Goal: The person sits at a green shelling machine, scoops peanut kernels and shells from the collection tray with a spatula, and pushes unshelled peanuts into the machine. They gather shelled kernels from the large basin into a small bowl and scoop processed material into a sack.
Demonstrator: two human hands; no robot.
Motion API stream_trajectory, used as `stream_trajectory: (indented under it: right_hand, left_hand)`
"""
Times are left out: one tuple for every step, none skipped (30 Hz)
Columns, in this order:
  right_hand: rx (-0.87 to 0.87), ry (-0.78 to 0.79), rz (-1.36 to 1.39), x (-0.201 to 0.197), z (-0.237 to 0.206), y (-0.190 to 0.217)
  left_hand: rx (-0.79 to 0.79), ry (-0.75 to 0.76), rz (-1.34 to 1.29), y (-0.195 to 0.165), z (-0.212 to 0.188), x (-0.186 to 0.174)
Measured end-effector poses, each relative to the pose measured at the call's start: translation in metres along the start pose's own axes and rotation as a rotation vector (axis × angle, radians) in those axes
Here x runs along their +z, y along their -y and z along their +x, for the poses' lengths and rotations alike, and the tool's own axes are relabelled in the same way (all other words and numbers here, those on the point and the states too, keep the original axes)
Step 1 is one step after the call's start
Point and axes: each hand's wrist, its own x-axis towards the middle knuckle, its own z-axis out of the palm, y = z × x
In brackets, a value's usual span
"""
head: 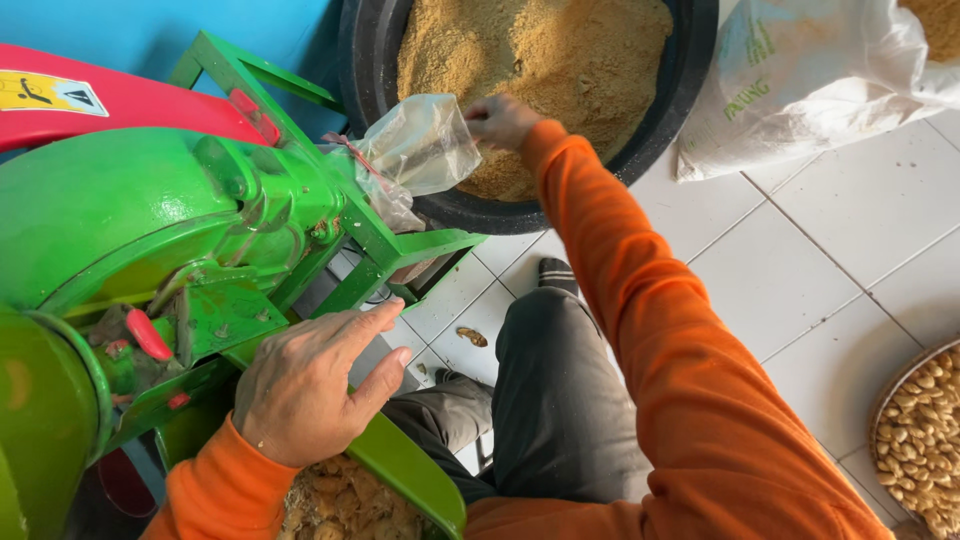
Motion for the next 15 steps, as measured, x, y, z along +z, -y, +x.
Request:
stream_trajectory:
  right_hand:
    - [0.056,-0.014,-0.1,-0.014,-0.007,-0.005]
    - [0.033,-0.081,-0.119,-0.03,-0.016,-0.012]
    - [0.009,-0.148,-0.139,-0.05,-0.028,-0.021]
    - [-0.032,-0.245,-0.158,-0.067,-0.042,-0.033]
    - [-0.075,-0.342,-0.178,-0.084,-0.056,-0.045]
    - [-0.195,-0.466,-0.356,-0.096,-0.071,-0.059]
    - [-0.314,-0.587,-0.537,-0.102,-0.084,-0.072]
    - [-0.315,-0.59,-0.566,-0.1,-0.093,-0.085]
    - [-0.314,-0.593,-0.594,-0.094,-0.103,-0.098]
    - [-0.317,-0.595,-0.623,-0.087,-0.111,-0.109]
    - [-0.326,-0.559,-0.669,-0.079,-0.116,-0.118]
    - [-0.332,-0.524,-0.712,-0.073,-0.123,-0.126]
    - [-0.335,-0.486,-0.751,-0.07,-0.128,-0.132]
    - [-0.345,-0.726,-0.8,-0.075,-0.136,-0.136]
    - [-0.357,-0.964,-0.846,-0.085,-0.146,-0.139]
  left_hand:
    - [-0.008,0.006,0.003,0.0,0.0,0.0]
    - [-0.012,0.009,0.007,0.0,-0.001,0.0]
    - [0.0,-0.017,0.006,-0.001,-0.002,0.001]
    - [0.01,-0.042,0.005,-0.001,-0.002,0.002]
    - [0.02,-0.07,0.003,-0.002,-0.003,0.002]
    - [0.018,-0.072,0.007,-0.003,-0.005,0.002]
    - [0.017,-0.071,0.008,-0.004,-0.005,0.003]
    - [0.015,-0.072,0.011,-0.004,-0.005,0.003]
    - [0.025,-0.074,0.012,-0.005,-0.005,0.004]
    - [0.032,-0.08,0.014,-0.005,-0.006,0.004]
    - [0.038,-0.088,0.021,-0.006,-0.006,0.004]
    - [0.044,-0.099,0.03,-0.006,-0.007,0.004]
    - [0.049,-0.106,0.039,-0.006,-0.008,0.004]
    - [0.053,-0.112,0.045,-0.006,-0.008,0.004]
    - [0.057,-0.114,0.044,-0.006,-0.008,0.005]
